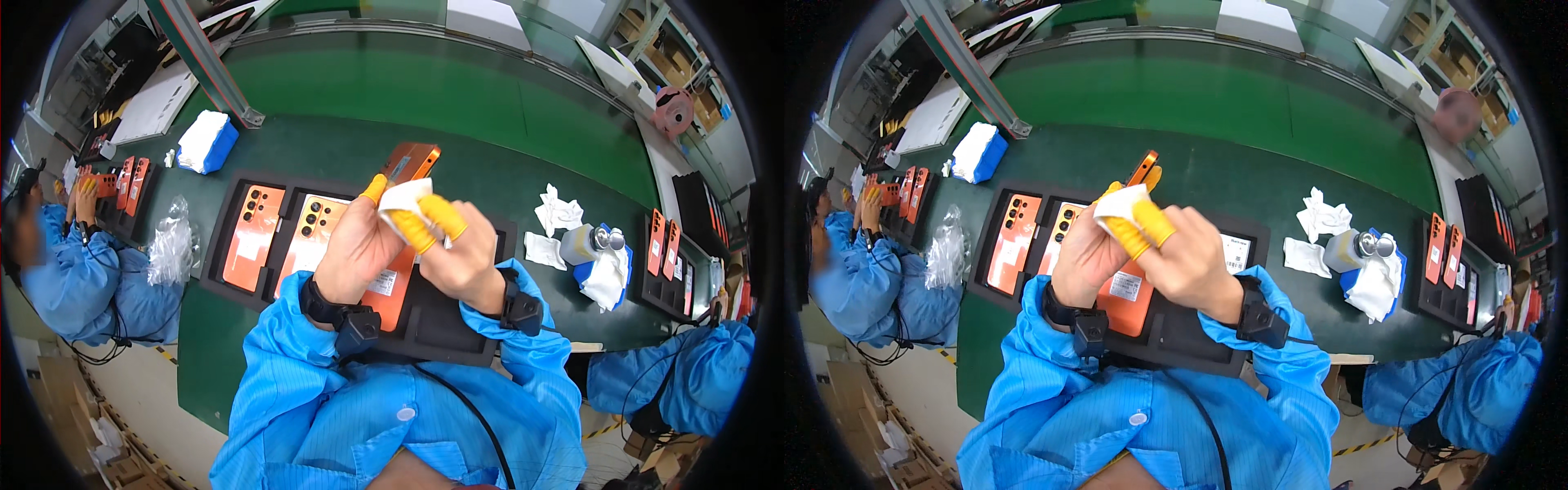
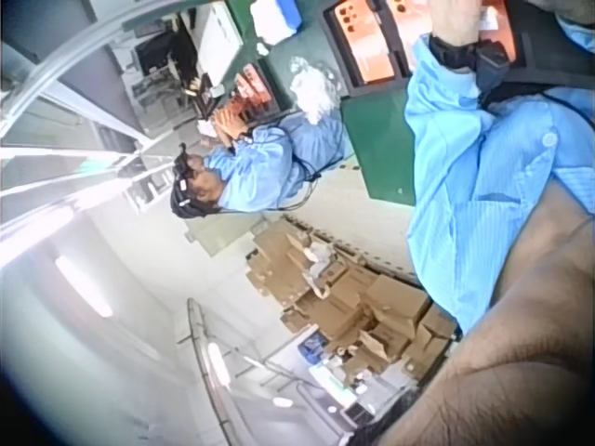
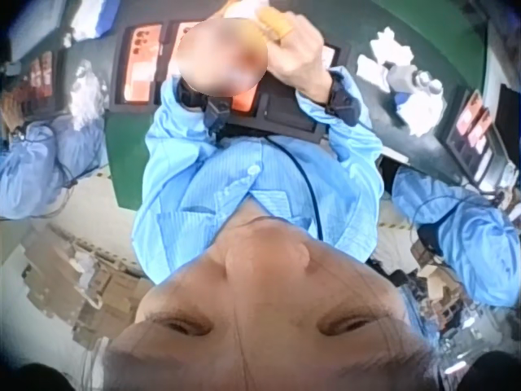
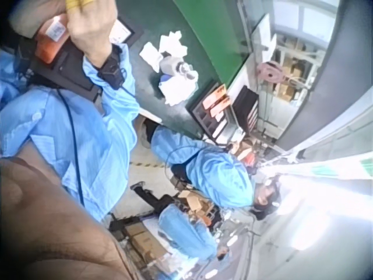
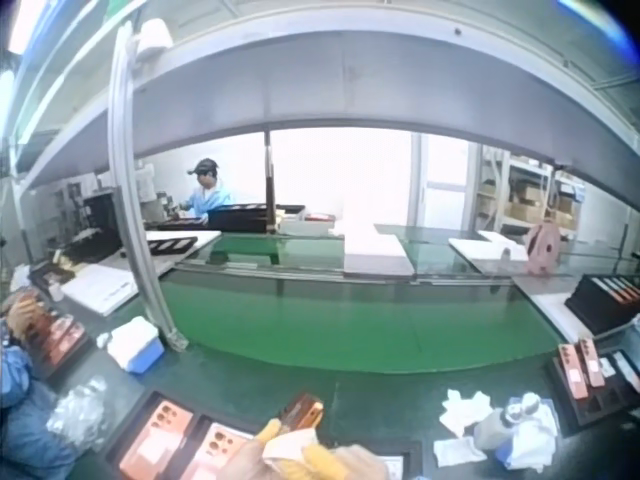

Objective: Cleaning the back panels and edges of orange smartphones using a white cloth and cleaning solution at an industrial workstation.

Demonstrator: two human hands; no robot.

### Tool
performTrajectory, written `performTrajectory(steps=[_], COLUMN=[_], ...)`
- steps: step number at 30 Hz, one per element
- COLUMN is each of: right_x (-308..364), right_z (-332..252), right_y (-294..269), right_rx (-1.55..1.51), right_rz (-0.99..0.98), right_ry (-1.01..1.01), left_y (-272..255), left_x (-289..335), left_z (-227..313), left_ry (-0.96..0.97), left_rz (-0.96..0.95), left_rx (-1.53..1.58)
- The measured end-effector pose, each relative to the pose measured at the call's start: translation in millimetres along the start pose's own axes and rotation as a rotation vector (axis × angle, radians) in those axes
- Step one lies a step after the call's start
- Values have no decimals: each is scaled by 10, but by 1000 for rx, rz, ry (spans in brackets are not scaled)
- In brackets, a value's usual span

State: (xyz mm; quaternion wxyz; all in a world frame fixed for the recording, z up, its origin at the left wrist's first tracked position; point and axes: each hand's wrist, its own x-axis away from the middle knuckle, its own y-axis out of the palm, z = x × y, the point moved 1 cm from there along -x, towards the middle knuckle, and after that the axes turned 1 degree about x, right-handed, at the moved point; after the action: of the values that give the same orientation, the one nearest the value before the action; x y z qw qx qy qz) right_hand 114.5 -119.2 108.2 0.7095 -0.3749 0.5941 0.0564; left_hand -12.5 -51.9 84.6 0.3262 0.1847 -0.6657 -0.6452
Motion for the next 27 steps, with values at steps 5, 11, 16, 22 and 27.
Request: performTrajectory(steps=[5, 11, 16, 22, 27], right_x=[-41, -17, -85, -93, -102], right_z=[6, 123, 559, 691, 649], right_y=[-22, -66, -384, -917, -1019], right_rx=[-8, 80, 275, 126, 137], right_rz=[16, 49, 147, 475, 456], right_ry=[-46, -49, 195, 408, 386], left_y=[-20, 87, 259, 361, 74], left_x=[31, 15, 37, 166, -121], left_z=[8, -62, -93, -662, -1209], left_ry=[-111, -67, 331, 733, 471], left_rz=[-175, -127, 100, 140, -101], left_rx=[135, 9, -893, -2679, -2899])
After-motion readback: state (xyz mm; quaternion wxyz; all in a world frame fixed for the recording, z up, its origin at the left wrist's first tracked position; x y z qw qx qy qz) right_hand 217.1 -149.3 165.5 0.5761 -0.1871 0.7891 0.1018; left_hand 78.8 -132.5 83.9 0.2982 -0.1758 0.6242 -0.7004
